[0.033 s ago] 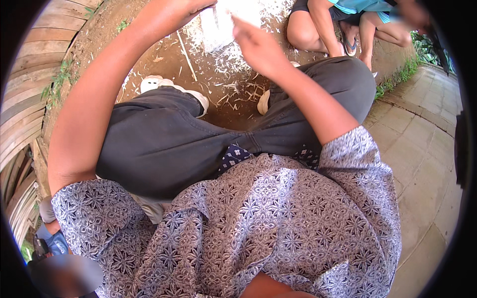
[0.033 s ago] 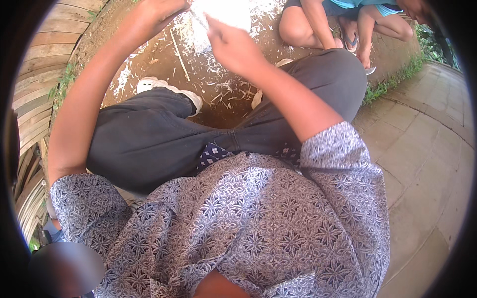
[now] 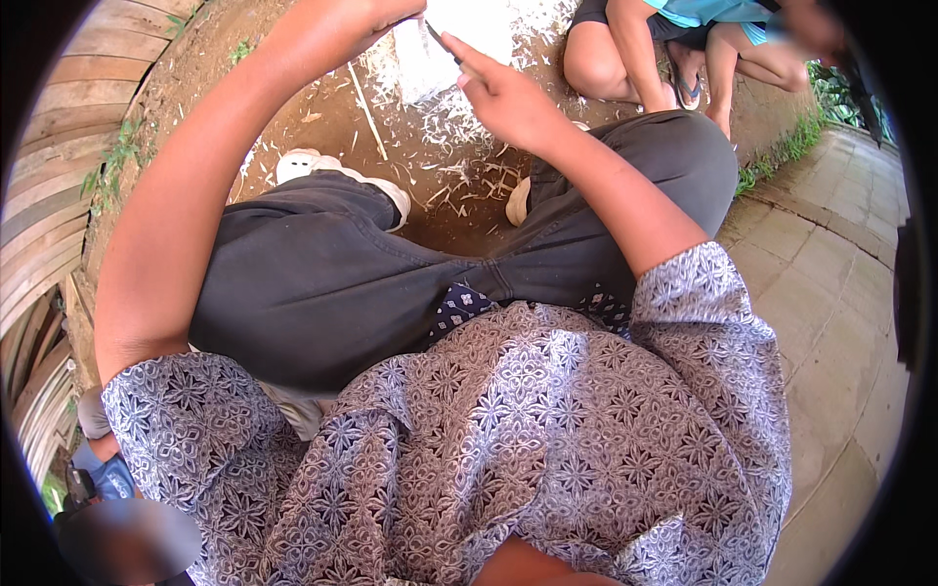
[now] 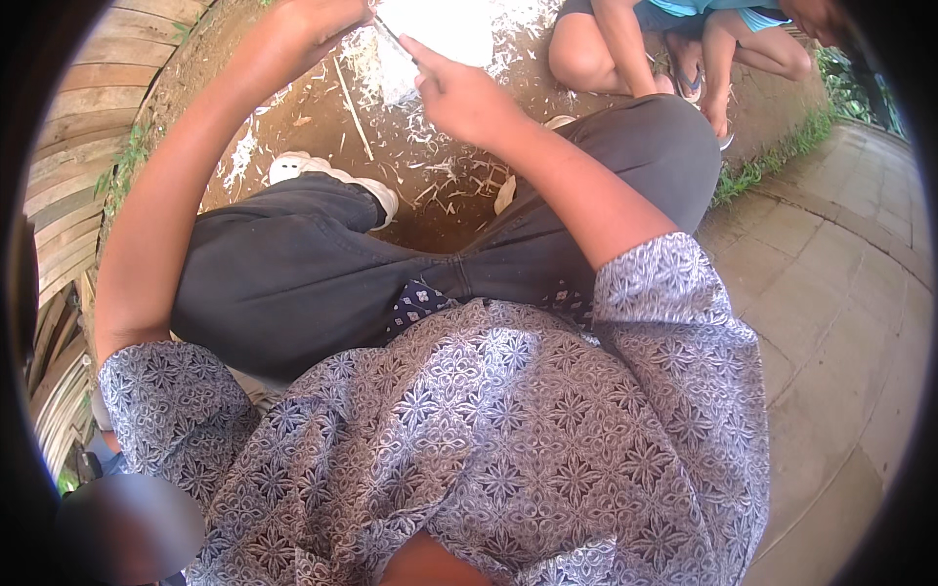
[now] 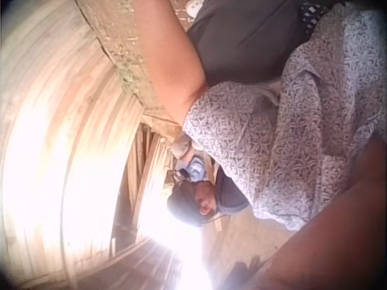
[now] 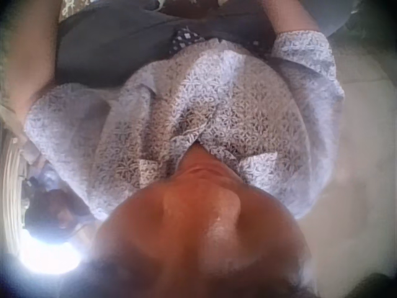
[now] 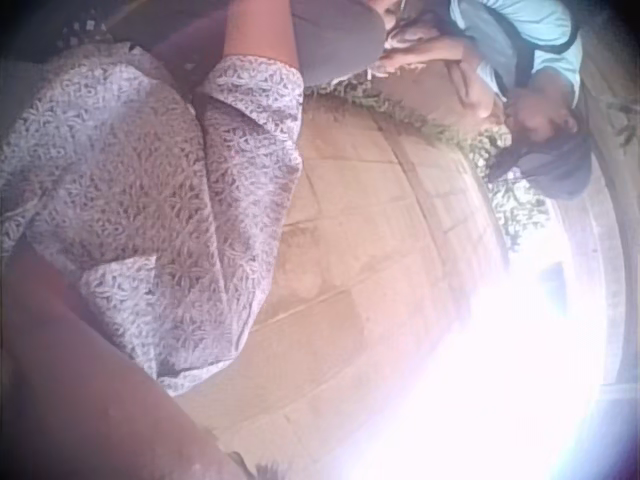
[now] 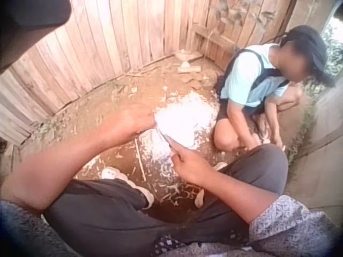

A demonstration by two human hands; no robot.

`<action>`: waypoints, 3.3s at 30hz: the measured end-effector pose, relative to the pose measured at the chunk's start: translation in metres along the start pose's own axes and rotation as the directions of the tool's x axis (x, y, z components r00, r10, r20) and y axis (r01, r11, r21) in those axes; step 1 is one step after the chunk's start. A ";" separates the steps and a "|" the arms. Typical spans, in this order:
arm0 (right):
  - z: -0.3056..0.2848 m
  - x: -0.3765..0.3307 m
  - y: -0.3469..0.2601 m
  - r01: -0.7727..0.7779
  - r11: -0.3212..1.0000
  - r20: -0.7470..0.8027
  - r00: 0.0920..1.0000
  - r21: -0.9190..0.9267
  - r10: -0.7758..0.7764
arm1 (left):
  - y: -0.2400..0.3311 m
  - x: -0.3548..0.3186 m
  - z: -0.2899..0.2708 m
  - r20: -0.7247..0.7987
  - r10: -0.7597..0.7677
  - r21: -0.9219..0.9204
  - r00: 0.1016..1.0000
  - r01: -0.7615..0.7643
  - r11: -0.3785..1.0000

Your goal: The person sits cross-legged on the ground and uses a knife to shave thin strips from a piece of bamboo. They hold the bamboo with their left hand and scrape the knife along its length with their right hand, creating a pile of white shavings on the ground.

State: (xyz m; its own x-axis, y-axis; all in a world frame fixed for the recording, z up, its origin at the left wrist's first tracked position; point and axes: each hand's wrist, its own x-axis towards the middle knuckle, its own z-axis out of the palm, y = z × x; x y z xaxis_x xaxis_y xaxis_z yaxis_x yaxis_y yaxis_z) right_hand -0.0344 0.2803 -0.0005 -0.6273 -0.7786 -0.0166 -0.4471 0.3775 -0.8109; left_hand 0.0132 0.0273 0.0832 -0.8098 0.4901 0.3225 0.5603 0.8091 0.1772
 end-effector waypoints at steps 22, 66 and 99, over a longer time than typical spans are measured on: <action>0.000 0.012 -0.014 0.019 0.997 -0.119 0.993 0.076 -0.009 | -0.004 -0.012 0.011 -0.060 -0.012 -0.059 0.998 0.008 0.998; -0.016 0.021 -0.052 0.101 0.983 -0.368 0.929 0.151 -0.039 | 0.007 0.000 0.022 -0.094 -0.602 -0.340 0.793 0.543 0.768; -0.009 0.021 -0.040 -0.072 0.962 -0.181 0.976 0.264 0.123 | 0.012 -0.002 0.024 -0.209 -0.523 -0.369 0.826 0.429 0.825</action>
State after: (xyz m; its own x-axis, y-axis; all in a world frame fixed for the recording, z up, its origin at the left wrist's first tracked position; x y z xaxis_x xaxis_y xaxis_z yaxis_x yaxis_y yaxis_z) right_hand -0.0354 0.2531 0.0366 -0.7823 -0.6228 -0.0102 -0.2162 0.2869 -0.9333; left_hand 0.0171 0.0438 0.0626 -0.9257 -0.0864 0.3682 0.1789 0.7577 0.6276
